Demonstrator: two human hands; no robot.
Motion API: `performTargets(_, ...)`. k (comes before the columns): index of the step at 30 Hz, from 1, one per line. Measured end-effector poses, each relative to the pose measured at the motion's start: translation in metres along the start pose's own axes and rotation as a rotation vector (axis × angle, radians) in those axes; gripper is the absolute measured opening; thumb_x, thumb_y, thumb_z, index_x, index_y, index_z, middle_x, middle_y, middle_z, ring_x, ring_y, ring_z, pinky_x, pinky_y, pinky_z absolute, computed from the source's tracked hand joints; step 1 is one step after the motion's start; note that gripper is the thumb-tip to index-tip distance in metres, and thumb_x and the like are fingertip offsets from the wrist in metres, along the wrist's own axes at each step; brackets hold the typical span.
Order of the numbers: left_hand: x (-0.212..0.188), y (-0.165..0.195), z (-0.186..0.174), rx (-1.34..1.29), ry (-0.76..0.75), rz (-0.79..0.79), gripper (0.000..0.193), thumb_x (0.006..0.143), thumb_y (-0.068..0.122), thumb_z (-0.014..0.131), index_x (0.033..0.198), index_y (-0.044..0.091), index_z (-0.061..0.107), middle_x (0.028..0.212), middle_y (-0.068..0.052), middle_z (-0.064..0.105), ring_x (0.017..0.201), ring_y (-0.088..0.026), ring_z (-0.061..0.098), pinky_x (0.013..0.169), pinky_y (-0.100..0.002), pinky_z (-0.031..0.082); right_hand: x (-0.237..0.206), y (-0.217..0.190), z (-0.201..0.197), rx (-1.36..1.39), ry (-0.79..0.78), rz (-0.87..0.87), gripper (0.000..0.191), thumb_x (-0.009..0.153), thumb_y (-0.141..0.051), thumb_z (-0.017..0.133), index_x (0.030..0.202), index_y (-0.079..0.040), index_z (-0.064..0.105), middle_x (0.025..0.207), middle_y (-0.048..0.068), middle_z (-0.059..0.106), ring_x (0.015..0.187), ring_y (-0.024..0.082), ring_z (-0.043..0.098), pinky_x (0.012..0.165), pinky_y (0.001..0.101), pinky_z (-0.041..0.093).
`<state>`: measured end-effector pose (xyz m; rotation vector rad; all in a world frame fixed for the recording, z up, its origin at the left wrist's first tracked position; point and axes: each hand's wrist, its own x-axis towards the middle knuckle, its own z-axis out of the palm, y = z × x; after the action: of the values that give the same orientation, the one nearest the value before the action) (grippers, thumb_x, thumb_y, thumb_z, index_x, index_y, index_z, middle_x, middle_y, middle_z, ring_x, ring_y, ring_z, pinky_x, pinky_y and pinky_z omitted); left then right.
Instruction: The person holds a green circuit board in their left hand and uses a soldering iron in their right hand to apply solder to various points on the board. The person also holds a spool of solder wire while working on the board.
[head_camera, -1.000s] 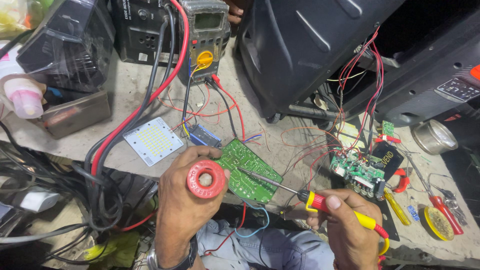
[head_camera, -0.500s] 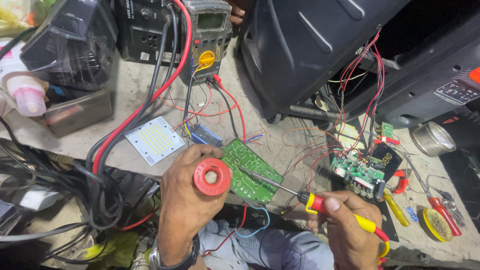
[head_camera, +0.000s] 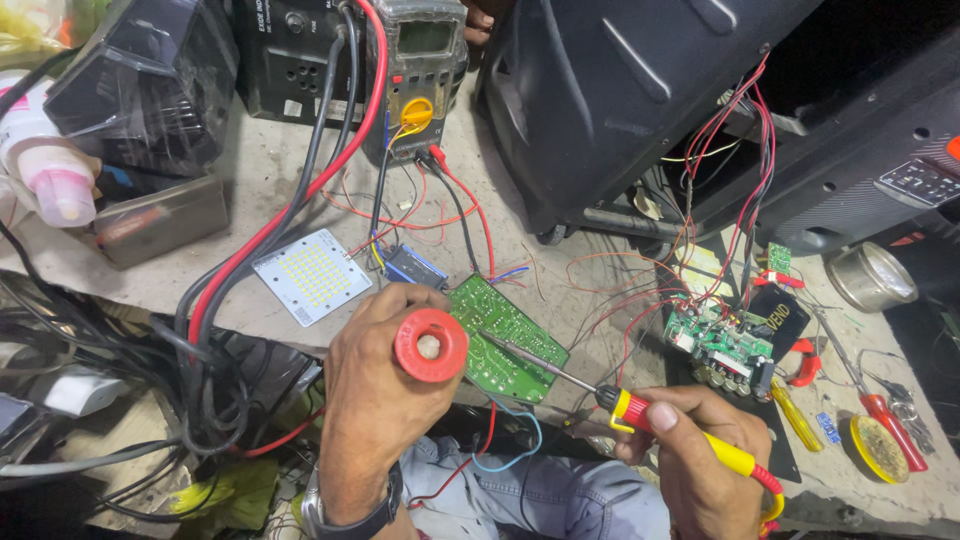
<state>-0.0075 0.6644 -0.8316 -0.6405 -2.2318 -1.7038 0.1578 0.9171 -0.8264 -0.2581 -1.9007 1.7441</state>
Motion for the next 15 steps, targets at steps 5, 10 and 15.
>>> performTargets(5,0.001,0.0008,0.0002,0.015,-0.004,-0.016,0.027,0.067,0.013,0.083,0.09,0.005,0.07,0.097,-0.005,0.073,0.093,-0.029,0.069,0.079,-0.041,0.053,-0.0008,-0.0008,0.0008,0.004,0.015,0.013,0.028,0.091,-0.006,0.066,0.1,0.02,0.068,0.082,0.03,0.073,0.064,0.03,0.068,0.057,0.0402,0.057)
performTargets(10,0.0013,0.0012,0.0004,0.022,-0.004,-0.027,0.027,0.066,0.014,0.082,0.089,0.006,0.071,0.096,-0.005,0.072,0.092,-0.029,0.069,0.078,-0.041,0.053,-0.001,-0.0034,0.0037,-0.011,0.024,0.01,0.028,0.09,-0.006,0.066,0.1,0.02,0.069,0.081,0.029,0.072,0.063,0.03,0.068,0.056,0.0403,0.056)
performTargets(15,0.0,0.0011,-0.0007,0.006,0.019,0.011,0.02,0.07,0.013,0.082,0.086,0.007,0.072,0.098,-0.004,0.074,0.089,-0.028,0.072,0.077,-0.039,0.054,-0.0013,-0.0044,0.0044,-0.02,0.032,0.014,0.028,0.09,-0.007,0.066,0.099,0.019,0.069,0.081,0.029,0.073,0.062,0.029,0.068,0.056,0.0398,0.056)
